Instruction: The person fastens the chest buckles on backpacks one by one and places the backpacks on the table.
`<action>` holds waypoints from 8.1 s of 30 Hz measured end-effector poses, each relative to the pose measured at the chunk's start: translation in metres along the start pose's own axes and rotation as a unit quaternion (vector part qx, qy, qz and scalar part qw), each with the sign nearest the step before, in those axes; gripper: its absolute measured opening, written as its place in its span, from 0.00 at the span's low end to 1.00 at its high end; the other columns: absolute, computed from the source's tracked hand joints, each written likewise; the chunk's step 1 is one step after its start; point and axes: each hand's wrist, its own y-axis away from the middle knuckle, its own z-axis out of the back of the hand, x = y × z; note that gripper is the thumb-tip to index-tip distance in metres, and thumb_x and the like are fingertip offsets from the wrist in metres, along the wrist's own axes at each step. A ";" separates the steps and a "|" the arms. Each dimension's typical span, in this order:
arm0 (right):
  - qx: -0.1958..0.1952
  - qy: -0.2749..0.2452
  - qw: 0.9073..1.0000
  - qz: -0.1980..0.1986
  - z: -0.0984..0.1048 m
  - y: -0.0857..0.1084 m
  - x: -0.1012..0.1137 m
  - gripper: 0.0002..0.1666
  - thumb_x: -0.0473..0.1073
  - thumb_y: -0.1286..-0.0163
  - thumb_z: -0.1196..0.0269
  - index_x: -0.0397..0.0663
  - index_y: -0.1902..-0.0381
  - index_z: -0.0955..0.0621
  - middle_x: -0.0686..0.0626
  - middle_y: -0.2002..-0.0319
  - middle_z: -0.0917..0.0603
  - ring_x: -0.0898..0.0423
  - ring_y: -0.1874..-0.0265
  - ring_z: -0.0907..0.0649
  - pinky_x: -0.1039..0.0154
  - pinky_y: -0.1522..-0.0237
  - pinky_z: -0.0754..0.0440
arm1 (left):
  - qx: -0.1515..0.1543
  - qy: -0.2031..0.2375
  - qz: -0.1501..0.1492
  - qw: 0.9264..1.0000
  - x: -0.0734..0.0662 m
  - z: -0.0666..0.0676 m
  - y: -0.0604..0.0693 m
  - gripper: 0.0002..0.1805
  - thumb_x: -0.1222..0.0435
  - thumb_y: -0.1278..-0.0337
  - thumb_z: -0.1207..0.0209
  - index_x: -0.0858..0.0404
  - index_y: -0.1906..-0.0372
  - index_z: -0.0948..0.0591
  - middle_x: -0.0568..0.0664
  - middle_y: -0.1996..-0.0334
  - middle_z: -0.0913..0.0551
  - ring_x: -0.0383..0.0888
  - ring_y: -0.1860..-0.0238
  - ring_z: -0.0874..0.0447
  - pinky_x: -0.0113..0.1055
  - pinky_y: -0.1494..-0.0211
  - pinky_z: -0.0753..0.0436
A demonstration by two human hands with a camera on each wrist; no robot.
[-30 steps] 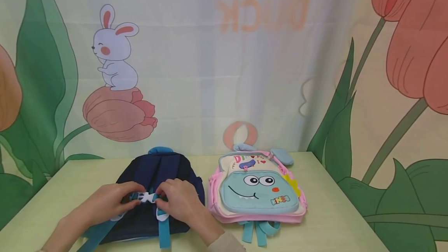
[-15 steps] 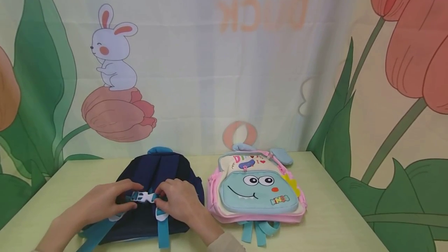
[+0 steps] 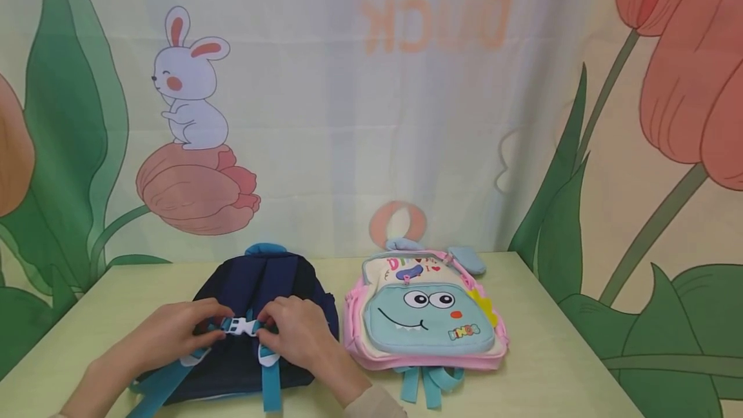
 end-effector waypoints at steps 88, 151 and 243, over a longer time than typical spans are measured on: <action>-0.022 -0.035 0.999 -0.028 0.055 0.020 -0.025 0.09 0.47 0.31 0.34 0.55 0.56 0.14 0.58 0.61 0.14 0.61 0.61 0.20 0.68 0.57 0.20 | -0.077 -0.007 -0.078 0.994 -0.054 -0.024 -0.020 0.15 0.48 0.44 0.33 0.48 0.54 0.12 0.36 0.68 0.22 0.31 0.67 0.33 0.31 0.58 0.26; -0.019 -0.019 0.974 -0.227 0.146 0.118 -0.147 0.10 0.47 0.30 0.36 0.54 0.53 0.15 0.57 0.64 0.15 0.59 0.64 0.20 0.60 0.61 0.22 | 0.024 0.000 -0.075 0.997 -0.178 -0.070 -0.079 0.18 0.51 0.40 0.37 0.49 0.46 0.17 0.40 0.63 0.20 0.37 0.69 0.32 0.27 0.68 0.32; 0.118 -0.146 0.938 -0.293 0.166 0.185 -0.234 0.31 0.52 0.33 0.34 0.41 0.38 0.22 0.45 0.52 0.21 0.52 0.57 0.22 0.60 0.59 0.23 | -0.019 0.201 0.019 0.979 -0.177 -0.070 -0.084 0.25 0.51 0.38 0.37 0.51 0.37 0.22 0.38 0.75 0.25 0.36 0.67 0.29 0.27 0.69 0.30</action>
